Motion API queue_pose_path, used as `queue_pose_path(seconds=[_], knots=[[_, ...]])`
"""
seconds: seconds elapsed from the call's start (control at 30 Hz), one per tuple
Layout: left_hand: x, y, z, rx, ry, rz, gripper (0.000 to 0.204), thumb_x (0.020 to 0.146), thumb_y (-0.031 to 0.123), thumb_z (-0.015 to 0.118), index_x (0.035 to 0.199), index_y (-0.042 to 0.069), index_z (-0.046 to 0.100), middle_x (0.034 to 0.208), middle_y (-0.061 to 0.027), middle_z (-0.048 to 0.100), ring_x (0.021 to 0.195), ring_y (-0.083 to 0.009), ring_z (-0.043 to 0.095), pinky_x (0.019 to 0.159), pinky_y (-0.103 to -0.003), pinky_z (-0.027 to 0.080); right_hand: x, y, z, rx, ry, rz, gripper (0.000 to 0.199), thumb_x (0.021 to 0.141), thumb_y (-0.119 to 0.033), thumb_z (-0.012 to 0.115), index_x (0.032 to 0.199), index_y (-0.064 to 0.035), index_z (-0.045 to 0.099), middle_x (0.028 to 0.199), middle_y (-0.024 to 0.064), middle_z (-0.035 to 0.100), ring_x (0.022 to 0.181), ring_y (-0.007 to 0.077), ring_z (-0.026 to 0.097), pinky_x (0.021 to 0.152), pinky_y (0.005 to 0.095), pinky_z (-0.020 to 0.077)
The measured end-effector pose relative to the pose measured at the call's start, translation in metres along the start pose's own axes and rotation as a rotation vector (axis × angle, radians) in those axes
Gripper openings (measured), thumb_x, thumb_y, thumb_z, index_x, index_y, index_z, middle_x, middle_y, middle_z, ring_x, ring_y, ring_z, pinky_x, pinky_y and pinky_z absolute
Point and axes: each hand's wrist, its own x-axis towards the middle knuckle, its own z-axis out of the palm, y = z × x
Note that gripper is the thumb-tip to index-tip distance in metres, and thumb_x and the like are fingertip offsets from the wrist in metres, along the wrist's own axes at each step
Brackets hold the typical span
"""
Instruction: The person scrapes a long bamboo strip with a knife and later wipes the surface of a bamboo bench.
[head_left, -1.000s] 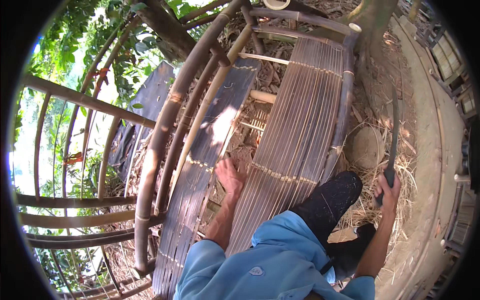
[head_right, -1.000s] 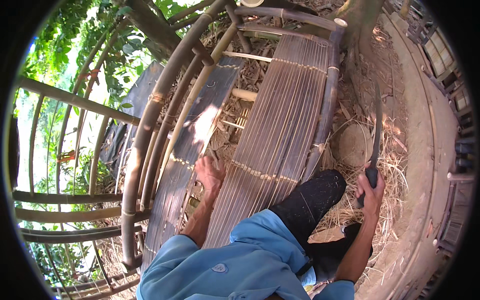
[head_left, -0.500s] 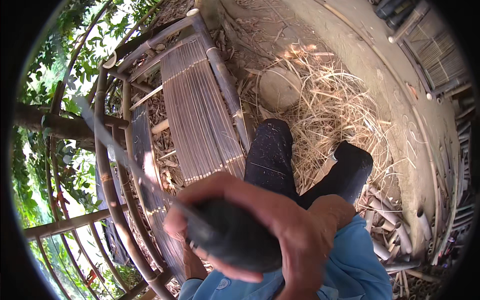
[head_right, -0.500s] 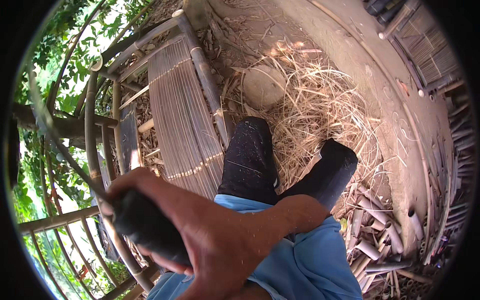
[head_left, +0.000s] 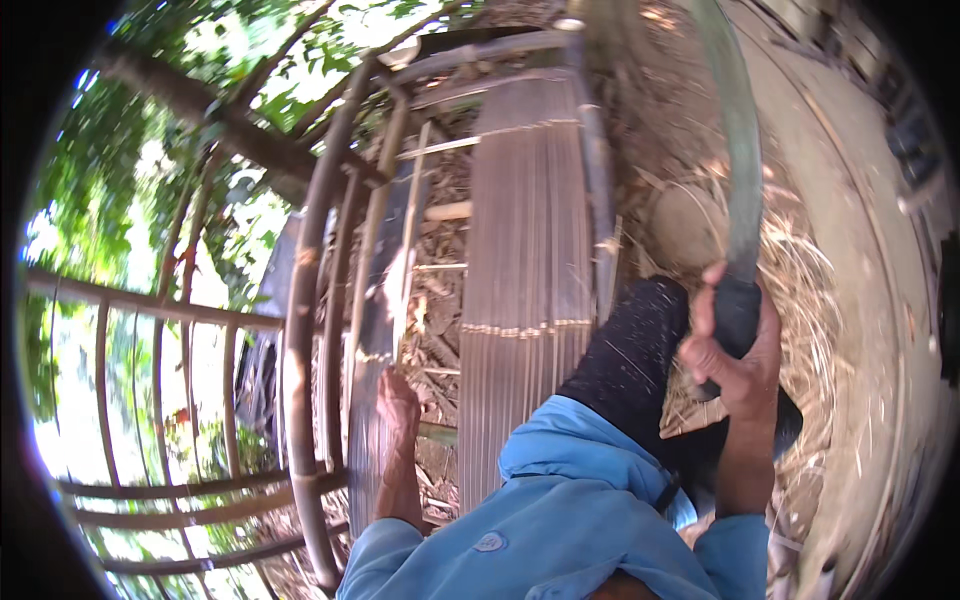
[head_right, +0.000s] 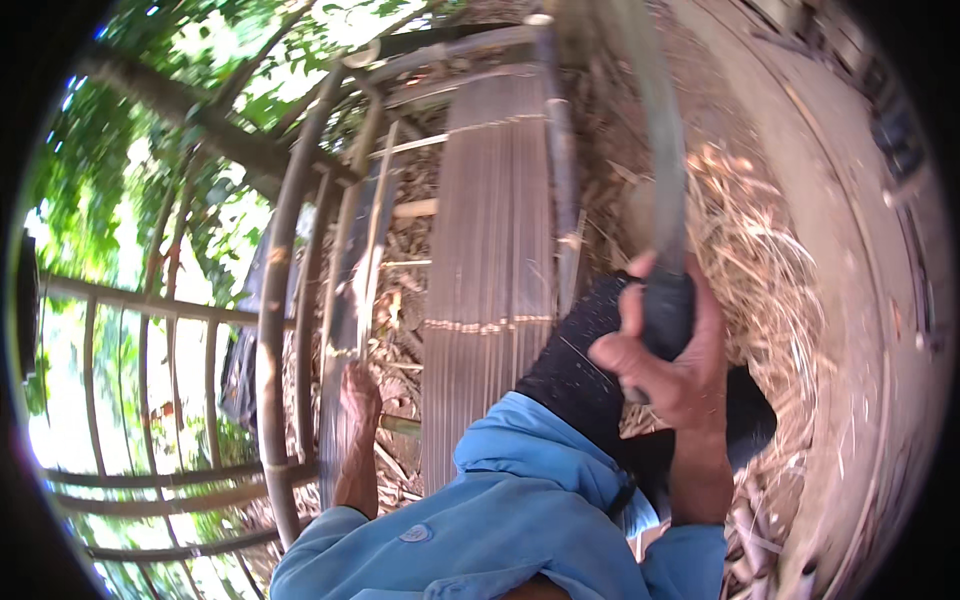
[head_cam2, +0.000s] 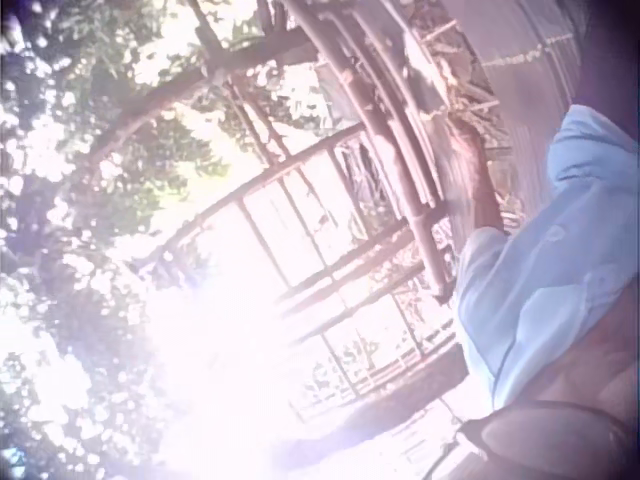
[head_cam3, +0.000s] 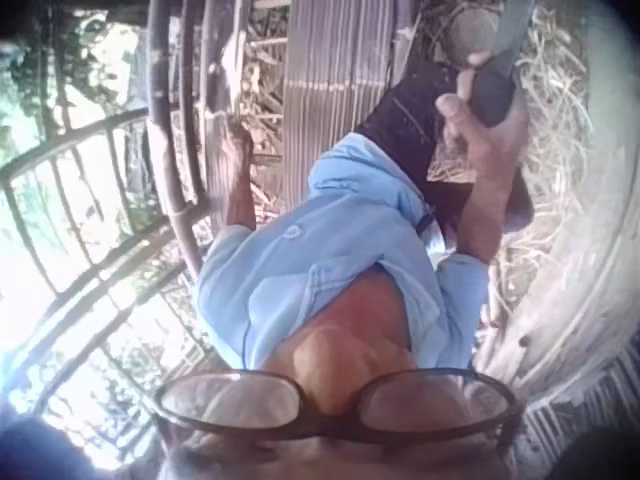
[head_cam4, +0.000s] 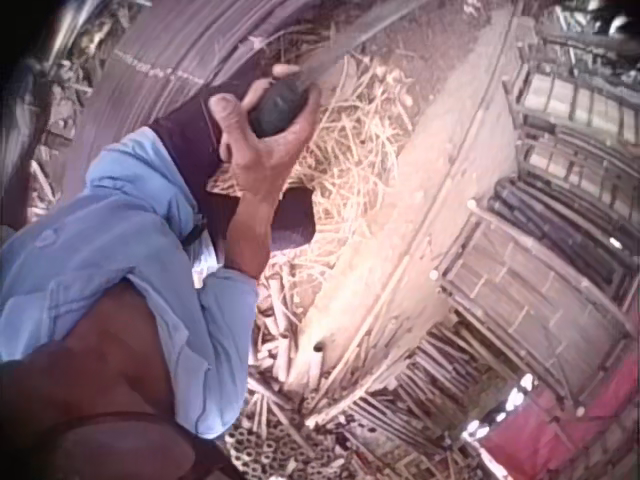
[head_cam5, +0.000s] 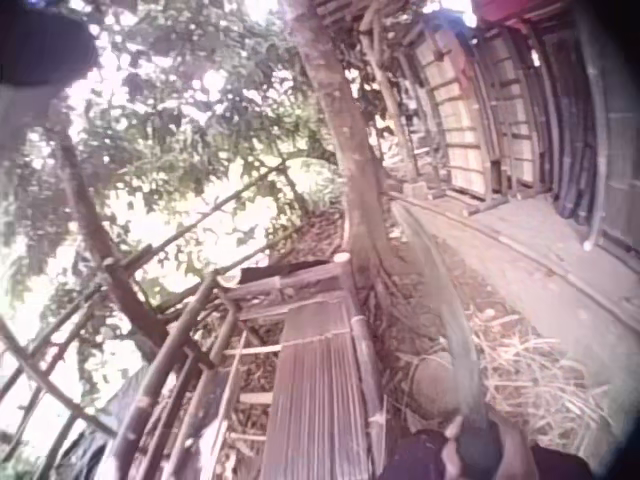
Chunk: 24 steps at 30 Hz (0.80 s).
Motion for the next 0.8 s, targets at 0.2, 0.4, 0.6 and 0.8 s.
queue_pose_path(seconds=[0.2,0.4,0.6,0.8], knots=[[0.070,0.093,-0.060,-0.367,-0.201,0.082,0.020,0.097,0.017,0.058,0.085,0.003,0.063,0.068,-0.0186,0.058,0.055,-0.0339,0.062,0.052,-0.043,0.046,0.021,0.054,-0.023,-0.047,0.104,0.081,0.043,0.089,-0.006,0.078,0.123,-0.0054,0.052,0.081,0.0001,0.056,0.058,0.0058,0.053,0.046,0.0216,0.0443],[0.120,0.168,-0.069,-0.547,-0.436,0.277,0.028,0.103,0.023,0.059,0.112,0.002,0.075,0.060,-0.0076,0.065,0.042,-0.0093,0.052,0.031,-0.030,0.040,0.036,0.096,-0.035,-0.123,0.292,0.072,0.041,0.096,-0.025,0.074,0.122,-0.0029,0.051,0.099,0.0082,0.065,0.077,0.0160,0.068,0.049,0.0260,0.0532],[0.114,0.292,-0.085,-0.519,-0.518,0.812,0.028,0.097,0.019,0.067,0.118,0.003,0.074,0.072,-0.0182,0.072,0.054,-0.0260,0.068,0.051,-0.040,0.057,0.044,0.099,-0.058,-0.048,0.619,-0.053,0.048,0.097,-0.032,0.073,0.124,-0.0012,0.048,0.121,0.0157,0.065,0.098,0.0243,0.072,0.051,0.0261,0.0553],[0.095,0.343,-0.083,-0.713,-0.230,0.965,0.030,0.090,0.022,0.073,0.114,0.005,0.074,0.085,-0.0159,0.071,0.075,-0.0349,0.068,0.074,-0.044,0.056,0.048,0.106,-0.081,-0.002,0.945,-0.375,0.031,0.088,-0.008,0.081,0.108,-0.0054,0.058,0.088,0.0041,0.065,0.070,0.0134,0.062,0.052,0.0261,0.0534]])
